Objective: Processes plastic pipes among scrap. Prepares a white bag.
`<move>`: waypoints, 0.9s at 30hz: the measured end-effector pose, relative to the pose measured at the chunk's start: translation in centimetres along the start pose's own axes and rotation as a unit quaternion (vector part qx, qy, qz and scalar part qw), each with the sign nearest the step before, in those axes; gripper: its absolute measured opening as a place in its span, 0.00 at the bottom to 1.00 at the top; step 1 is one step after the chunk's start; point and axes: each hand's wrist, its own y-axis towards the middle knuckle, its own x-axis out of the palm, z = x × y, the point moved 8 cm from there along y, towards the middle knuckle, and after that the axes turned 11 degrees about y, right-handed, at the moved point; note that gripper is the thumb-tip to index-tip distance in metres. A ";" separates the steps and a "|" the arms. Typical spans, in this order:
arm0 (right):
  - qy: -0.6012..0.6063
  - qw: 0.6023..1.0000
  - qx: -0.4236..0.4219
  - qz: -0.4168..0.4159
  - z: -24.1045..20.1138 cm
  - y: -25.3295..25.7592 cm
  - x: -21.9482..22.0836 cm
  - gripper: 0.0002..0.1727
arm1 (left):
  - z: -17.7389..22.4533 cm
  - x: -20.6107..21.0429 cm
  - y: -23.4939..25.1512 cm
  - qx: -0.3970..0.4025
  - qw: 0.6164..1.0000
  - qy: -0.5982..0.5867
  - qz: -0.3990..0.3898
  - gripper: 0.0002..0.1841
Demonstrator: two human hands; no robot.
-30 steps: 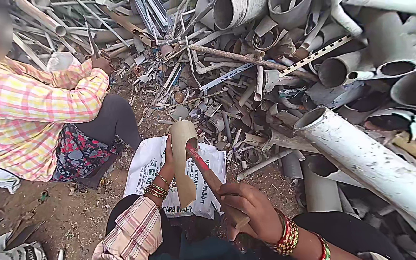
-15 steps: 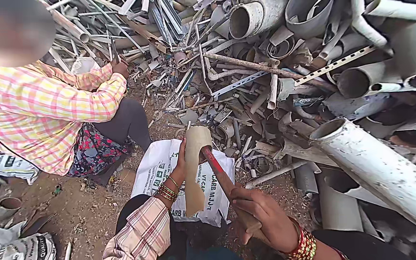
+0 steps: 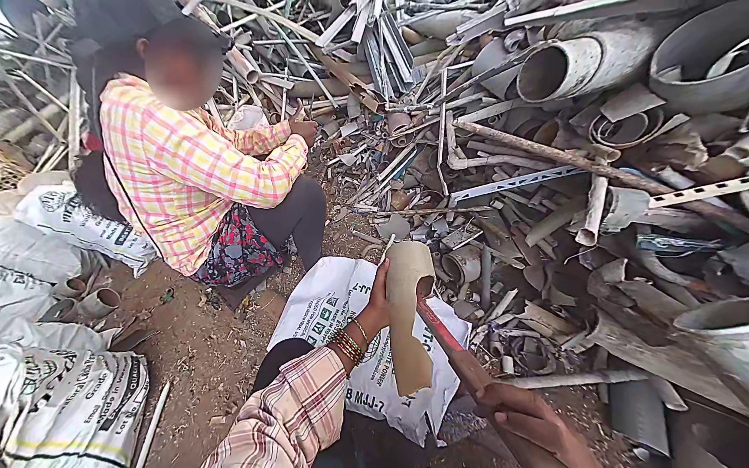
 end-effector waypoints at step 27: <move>-0.061 0.988 0.120 0.072 3.4 -0.6 -2.7 0.37 | 0.9 -1.9 1.2 0.053 0.997 -0.009 0.051 0.30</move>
